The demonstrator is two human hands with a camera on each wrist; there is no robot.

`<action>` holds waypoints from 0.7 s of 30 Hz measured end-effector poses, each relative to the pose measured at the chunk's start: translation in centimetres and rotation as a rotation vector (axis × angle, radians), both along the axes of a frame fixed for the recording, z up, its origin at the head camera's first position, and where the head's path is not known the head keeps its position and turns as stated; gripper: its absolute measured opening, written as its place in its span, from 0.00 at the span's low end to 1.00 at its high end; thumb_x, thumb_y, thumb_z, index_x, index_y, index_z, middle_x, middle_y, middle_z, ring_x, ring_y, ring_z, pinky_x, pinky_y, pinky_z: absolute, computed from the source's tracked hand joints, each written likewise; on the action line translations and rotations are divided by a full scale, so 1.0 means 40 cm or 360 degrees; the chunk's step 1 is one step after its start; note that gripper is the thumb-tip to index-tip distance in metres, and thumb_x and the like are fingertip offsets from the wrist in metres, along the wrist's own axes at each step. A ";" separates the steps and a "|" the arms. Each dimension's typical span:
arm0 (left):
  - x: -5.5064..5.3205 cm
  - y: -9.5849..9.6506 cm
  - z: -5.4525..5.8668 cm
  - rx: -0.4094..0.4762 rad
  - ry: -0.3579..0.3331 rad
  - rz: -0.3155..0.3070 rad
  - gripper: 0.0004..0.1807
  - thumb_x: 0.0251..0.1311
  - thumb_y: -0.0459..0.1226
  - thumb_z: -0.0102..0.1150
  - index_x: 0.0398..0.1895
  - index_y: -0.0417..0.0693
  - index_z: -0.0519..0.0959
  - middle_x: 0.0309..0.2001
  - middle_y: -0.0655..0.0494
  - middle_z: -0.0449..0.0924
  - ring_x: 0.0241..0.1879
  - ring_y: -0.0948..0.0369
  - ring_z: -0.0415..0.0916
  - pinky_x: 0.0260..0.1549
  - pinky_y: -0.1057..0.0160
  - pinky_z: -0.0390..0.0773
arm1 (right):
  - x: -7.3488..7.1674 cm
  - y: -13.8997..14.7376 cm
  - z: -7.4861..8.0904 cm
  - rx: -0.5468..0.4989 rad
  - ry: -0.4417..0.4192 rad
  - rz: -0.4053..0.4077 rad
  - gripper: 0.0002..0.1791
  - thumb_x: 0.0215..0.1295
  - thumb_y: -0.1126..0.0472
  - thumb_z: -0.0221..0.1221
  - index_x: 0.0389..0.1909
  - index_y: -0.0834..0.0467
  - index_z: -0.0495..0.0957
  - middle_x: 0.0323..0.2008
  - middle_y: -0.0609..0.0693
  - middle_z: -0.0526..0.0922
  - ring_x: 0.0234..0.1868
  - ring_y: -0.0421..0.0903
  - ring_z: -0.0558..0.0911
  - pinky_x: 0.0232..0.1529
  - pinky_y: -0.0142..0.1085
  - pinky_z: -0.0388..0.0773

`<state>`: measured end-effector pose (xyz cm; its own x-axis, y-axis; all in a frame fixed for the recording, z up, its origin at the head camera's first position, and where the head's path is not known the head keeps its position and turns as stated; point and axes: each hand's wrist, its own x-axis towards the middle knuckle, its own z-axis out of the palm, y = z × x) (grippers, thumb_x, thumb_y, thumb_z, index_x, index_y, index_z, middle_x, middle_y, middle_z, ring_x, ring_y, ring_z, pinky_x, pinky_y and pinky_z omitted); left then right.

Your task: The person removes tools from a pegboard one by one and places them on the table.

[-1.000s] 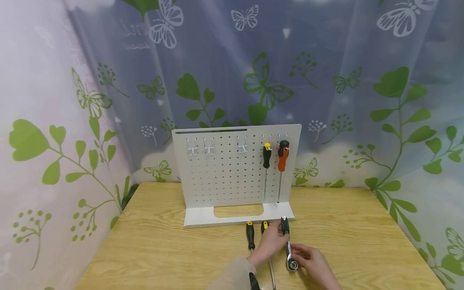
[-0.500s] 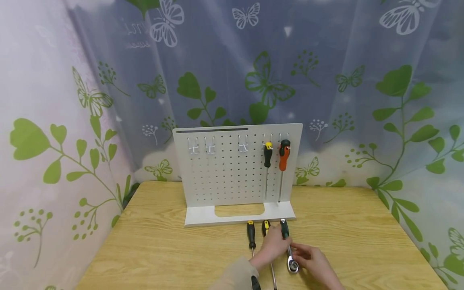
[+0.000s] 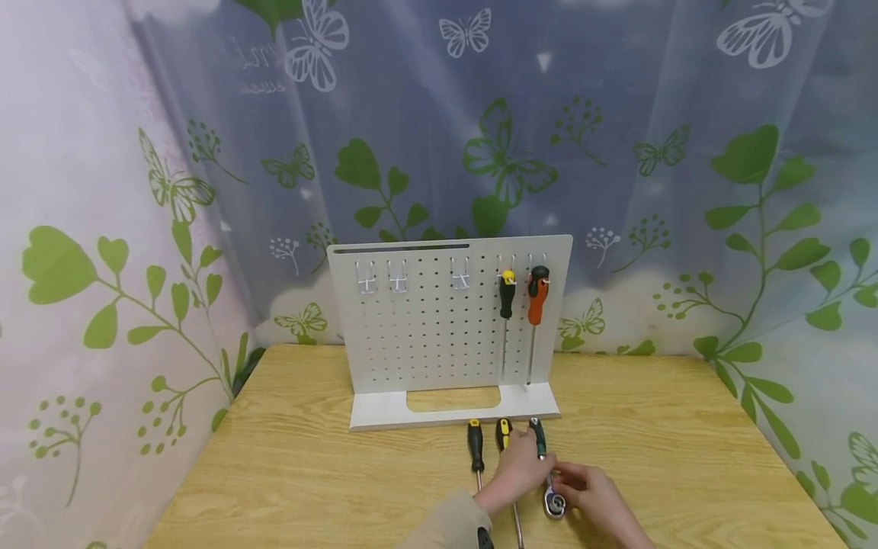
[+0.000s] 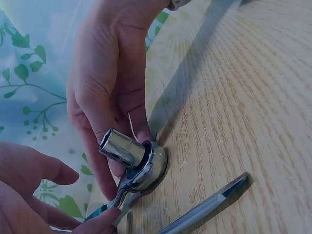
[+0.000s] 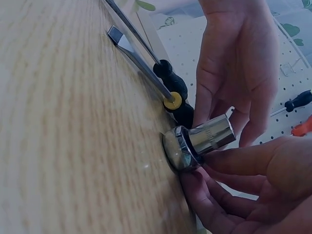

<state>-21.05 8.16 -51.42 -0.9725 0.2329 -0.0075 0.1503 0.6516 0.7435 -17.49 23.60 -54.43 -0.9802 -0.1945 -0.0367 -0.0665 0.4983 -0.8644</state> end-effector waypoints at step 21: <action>-0.002 0.005 0.000 -0.0155 0.0025 -0.0029 0.31 0.61 0.41 0.63 0.59 0.22 0.75 0.52 0.31 0.77 0.47 0.45 0.80 0.46 0.54 0.85 | -0.012 0.004 -0.001 0.0065 0.0019 0.0068 0.22 0.65 0.66 0.65 0.55 0.76 0.77 0.41 0.61 0.88 0.38 0.42 0.83 0.33 0.28 0.79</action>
